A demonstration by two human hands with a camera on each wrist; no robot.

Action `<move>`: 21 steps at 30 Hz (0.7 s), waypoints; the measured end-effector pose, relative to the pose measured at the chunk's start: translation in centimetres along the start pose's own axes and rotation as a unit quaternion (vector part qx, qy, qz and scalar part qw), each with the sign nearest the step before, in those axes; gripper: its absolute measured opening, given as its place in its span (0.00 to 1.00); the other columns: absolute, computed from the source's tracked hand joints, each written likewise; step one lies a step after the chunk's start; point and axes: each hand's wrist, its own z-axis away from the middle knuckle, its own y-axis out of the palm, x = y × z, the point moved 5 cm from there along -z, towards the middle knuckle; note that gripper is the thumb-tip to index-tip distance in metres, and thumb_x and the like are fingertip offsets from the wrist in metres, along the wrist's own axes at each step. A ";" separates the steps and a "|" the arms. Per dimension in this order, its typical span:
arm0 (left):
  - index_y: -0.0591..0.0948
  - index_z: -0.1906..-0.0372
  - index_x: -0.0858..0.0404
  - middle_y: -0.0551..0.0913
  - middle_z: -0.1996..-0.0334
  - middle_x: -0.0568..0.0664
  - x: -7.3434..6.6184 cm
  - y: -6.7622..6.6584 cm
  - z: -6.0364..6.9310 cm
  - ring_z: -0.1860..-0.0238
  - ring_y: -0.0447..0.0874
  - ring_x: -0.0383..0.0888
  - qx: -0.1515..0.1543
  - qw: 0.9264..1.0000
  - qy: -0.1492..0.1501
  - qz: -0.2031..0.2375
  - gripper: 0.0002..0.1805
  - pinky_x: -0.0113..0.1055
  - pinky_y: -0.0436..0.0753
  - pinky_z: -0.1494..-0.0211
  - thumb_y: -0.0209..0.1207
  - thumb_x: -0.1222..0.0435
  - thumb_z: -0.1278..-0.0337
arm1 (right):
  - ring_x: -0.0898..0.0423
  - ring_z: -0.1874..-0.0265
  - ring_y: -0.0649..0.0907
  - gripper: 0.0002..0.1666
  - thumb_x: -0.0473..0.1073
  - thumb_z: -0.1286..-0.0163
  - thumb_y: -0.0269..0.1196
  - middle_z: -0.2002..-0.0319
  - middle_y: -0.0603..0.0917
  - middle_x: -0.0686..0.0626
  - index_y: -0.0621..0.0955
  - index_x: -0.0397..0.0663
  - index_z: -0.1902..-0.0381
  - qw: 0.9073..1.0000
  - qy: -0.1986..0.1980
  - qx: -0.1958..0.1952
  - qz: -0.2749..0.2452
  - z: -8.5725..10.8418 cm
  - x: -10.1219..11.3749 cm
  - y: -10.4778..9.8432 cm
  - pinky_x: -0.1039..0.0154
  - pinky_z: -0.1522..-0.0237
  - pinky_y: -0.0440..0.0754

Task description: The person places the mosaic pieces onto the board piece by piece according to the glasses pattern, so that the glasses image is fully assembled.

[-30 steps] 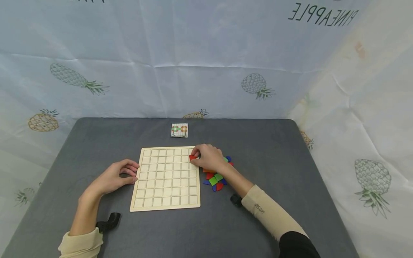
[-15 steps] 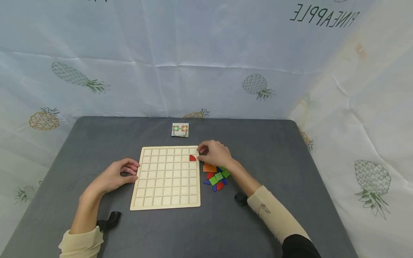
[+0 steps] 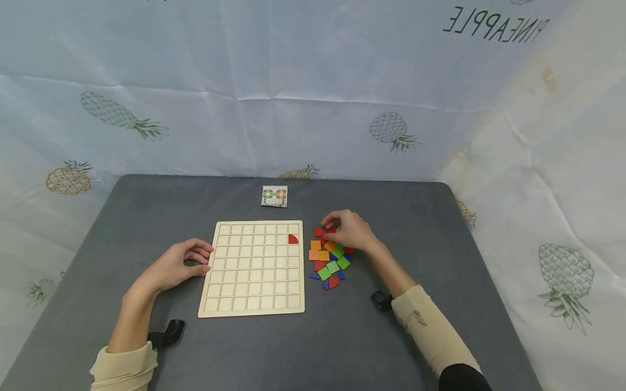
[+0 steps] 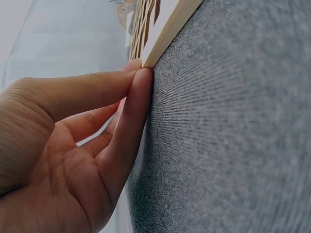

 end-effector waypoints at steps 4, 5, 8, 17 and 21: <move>0.80 0.40 0.72 0.84 0.49 0.61 0.0 0.1 0.0 0.52 0.84 0.46 -0.002 1.000 0.000 0.001 0.22 0.29 0.83 0.54 0.72 0.72 0.36 | 0.58 0.76 0.79 0.15 0.42 0.32 0.78 0.57 0.90 0.44 0.90 0.43 0.50 1.000 0.000 0.028 -0.002 0.5 -0.8 0.0 0.66 0.69 0.78; 0.80 0.40 0.72 0.84 0.49 0.61 0.0 0.2 0.0 0.52 0.84 0.46 -0.003 1.000 -0.002 0.000 0.22 0.29 0.82 0.53 0.72 0.72 0.36 | 0.58 0.76 0.77 0.15 0.43 0.33 0.78 0.58 0.90 0.45 0.90 0.44 0.51 0.999 0.002 0.033 -0.001 0.6 -0.9 0.1 0.66 0.70 0.77; 0.80 0.40 0.72 0.84 0.49 0.61 -0.1 0.2 0.0 0.52 0.84 0.46 -0.004 1.000 -0.004 0.000 0.22 0.29 0.82 0.53 0.72 0.73 0.36 | 0.58 0.77 0.75 0.16 0.46 0.35 0.80 0.60 0.90 0.47 0.90 0.45 0.53 0.999 0.004 0.044 0.007 1.0 -1.4 0.2 0.66 0.71 0.74; 0.80 0.40 0.73 0.84 0.49 0.62 -0.2 0.1 0.1 0.52 0.84 0.47 -0.006 1.000 -0.005 0.001 0.22 0.29 0.83 0.55 0.72 0.73 0.36 | 0.58 0.75 0.76 0.18 0.48 0.36 0.81 0.57 0.91 0.45 0.90 0.45 0.54 0.999 -0.016 0.044 0.022 1.8 -1.7 0.2 0.66 0.70 0.75; 0.80 0.40 0.73 0.84 0.49 0.62 -0.1 0.1 0.0 0.52 0.84 0.47 -0.007 1.000 -0.004 0.005 0.22 0.29 0.83 0.55 0.72 0.74 0.36 | 0.60 0.75 0.77 0.16 0.47 0.36 0.79 0.57 0.91 0.47 0.90 0.46 0.54 0.998 -0.018 0.032 0.042 1.8 -1.6 0.2 0.67 0.70 0.75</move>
